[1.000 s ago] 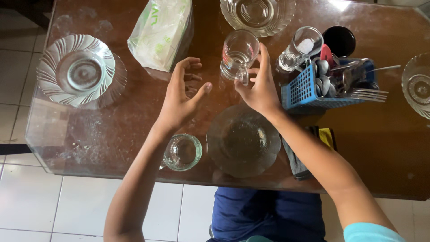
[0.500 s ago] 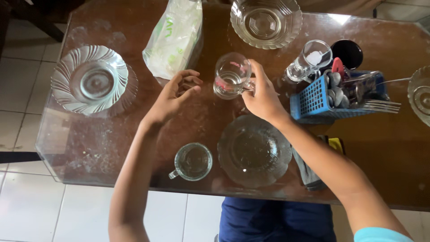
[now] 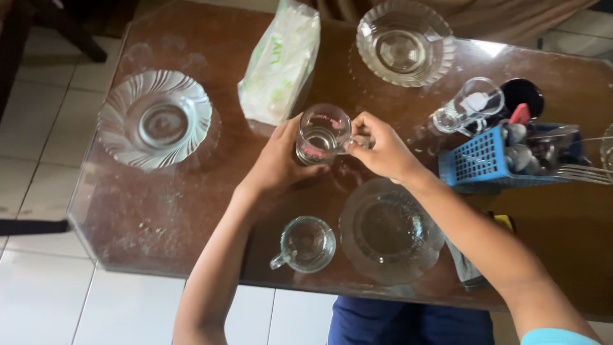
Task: The person wipes the surface of a dining table by hand using a cloth, moving several plates, glasses, and a cutlery holder aside to reach different parts of the tabletop.
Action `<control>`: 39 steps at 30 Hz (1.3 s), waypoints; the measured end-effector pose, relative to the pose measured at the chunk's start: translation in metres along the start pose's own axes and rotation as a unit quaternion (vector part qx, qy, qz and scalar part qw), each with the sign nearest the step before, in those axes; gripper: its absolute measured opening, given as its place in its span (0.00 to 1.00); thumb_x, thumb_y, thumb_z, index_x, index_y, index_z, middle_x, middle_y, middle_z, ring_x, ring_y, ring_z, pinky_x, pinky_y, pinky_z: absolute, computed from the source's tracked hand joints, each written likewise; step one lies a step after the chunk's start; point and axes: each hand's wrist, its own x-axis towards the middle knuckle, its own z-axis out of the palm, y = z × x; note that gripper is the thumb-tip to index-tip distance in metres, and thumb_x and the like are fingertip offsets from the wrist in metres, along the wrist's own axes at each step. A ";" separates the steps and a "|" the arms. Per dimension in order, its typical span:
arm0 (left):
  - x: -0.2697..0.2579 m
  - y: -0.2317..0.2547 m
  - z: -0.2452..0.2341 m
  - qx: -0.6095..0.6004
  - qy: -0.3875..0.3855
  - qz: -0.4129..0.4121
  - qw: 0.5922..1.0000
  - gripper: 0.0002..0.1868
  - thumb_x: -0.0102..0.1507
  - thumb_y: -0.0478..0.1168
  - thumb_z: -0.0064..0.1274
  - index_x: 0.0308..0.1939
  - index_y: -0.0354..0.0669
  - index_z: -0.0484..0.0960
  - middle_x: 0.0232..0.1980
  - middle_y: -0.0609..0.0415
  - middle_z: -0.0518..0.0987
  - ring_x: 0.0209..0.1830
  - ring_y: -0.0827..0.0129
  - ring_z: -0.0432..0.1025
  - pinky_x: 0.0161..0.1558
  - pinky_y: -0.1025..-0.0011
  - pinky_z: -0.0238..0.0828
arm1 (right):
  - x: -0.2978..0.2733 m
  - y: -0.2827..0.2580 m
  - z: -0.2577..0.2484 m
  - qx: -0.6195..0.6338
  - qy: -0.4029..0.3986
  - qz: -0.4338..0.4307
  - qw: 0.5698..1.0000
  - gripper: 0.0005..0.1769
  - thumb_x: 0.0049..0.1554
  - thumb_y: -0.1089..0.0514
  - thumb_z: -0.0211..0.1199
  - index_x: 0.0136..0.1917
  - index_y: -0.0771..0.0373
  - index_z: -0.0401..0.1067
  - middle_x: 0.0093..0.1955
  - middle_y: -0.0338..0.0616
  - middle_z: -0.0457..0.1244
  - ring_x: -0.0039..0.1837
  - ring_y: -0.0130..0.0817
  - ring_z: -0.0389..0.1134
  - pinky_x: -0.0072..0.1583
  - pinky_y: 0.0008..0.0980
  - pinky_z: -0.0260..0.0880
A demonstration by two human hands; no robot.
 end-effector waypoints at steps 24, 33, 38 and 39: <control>-0.011 -0.005 -0.045 0.161 0.330 0.247 0.897 0.56 0.49 0.48 0.80 0.73 0.33 0.63 0.64 0.42 0.75 0.65 0.52 0.73 0.66 0.58 0.71 | 0.057 -0.140 0.049 -0.173 -0.113 -0.277 0.938 0.57 0.50 0.51 0.80 0.80 0.65 0.48 0.68 0.53 0.61 0.71 0.42 0.64 0.72 0.43 0.64; -0.001 -0.027 -0.050 0.103 0.440 0.223 0.864 0.54 0.52 0.46 0.79 0.74 0.35 0.61 0.67 0.43 0.74 0.67 0.52 0.74 0.69 0.59 0.73 | 0.108 -0.163 0.091 -0.262 -0.080 -0.331 0.903 0.53 0.42 0.45 0.85 0.71 0.62 0.60 0.57 0.48 0.66 0.58 0.45 0.72 0.58 0.40 0.74; 0.001 -0.029 -0.054 0.138 0.478 0.139 0.857 0.46 0.61 0.44 0.68 0.76 0.38 0.58 0.76 0.45 0.60 0.77 0.53 0.60 0.71 0.60 0.63 | 0.161 -0.151 0.102 -0.254 -0.063 -0.344 0.902 0.53 0.40 0.46 0.86 0.70 0.62 0.62 0.54 0.47 0.66 0.55 0.43 0.73 0.56 0.38 0.74; 0.001 -0.030 -0.051 0.140 0.480 0.134 0.856 0.46 0.61 0.44 0.68 0.76 0.38 0.58 0.76 0.45 0.60 0.77 0.53 0.60 0.71 0.60 0.63 | 0.172 -0.147 0.103 -0.224 -0.061 -0.309 0.922 0.53 0.39 0.46 0.86 0.70 0.61 0.62 0.55 0.46 0.65 0.54 0.42 0.73 0.55 0.37 0.74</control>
